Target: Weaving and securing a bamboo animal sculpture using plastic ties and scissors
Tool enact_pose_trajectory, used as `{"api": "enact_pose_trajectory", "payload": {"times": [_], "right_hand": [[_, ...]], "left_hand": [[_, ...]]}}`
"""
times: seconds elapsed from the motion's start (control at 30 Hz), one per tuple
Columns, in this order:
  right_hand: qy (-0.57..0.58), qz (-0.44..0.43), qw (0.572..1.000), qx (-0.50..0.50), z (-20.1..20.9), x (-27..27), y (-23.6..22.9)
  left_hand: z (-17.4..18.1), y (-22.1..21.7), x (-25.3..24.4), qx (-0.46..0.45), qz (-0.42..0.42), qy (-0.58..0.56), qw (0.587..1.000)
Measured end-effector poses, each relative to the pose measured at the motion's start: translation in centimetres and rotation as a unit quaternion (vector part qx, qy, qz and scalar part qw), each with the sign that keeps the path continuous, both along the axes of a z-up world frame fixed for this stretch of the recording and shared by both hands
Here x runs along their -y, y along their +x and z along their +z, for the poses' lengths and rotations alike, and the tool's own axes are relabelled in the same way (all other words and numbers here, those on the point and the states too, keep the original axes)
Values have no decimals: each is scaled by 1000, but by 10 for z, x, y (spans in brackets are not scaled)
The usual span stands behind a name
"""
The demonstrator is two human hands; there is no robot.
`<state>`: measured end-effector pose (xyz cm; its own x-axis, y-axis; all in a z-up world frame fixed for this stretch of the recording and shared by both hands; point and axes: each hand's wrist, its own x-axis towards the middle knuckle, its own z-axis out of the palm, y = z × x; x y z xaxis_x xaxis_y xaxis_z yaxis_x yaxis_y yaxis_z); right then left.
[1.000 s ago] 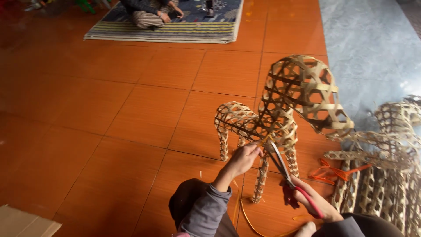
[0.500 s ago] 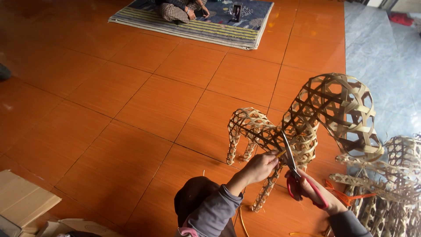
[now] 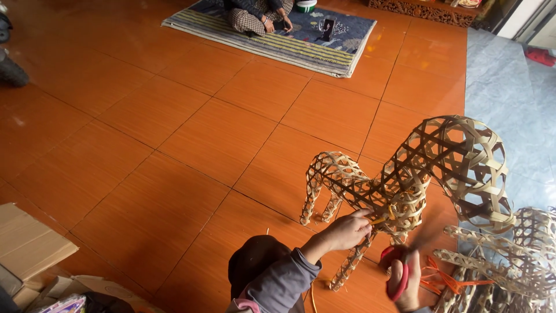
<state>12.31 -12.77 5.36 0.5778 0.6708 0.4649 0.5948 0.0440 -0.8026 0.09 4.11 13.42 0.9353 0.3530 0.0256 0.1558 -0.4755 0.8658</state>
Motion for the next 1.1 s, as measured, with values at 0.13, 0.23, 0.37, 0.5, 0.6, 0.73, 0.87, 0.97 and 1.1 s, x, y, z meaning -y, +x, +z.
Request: {"api": "enact_pose_trajectory", "payload": {"times": [0.13,0.23,0.37,0.5,0.6,0.73,0.87,0.97,1.1], "right_hand": [[98,-136,931,-324,-13,9,-57],[64,-225,862,-449,-125,34,-36],[-68,-436,786,-433,-302,49,21],[-211,-466,819,-260,-352,52,54],[-147,-384,854,-320,-261,35,26],[35,-213,899,-382,-64,-6,-40],[69,-8,871,-487,53,-25,-74],[78,53,808,-582,97,-44,-87],[-7,189,720,-667,9,-56,-37]], "left_hand": [[-15,4,-1,55,1,45,997],[-14,3,1,34,-3,57,998],[-7,-1,3,26,-3,77,997],[-6,1,3,13,3,95,995],[4,-3,7,-7,-10,72,997],[-5,-2,2,-39,-32,44,998],[2,-5,2,-62,-48,-31,996],[-2,-2,-1,-62,-43,-19,997],[6,-4,-4,-92,-31,8,995]]}}
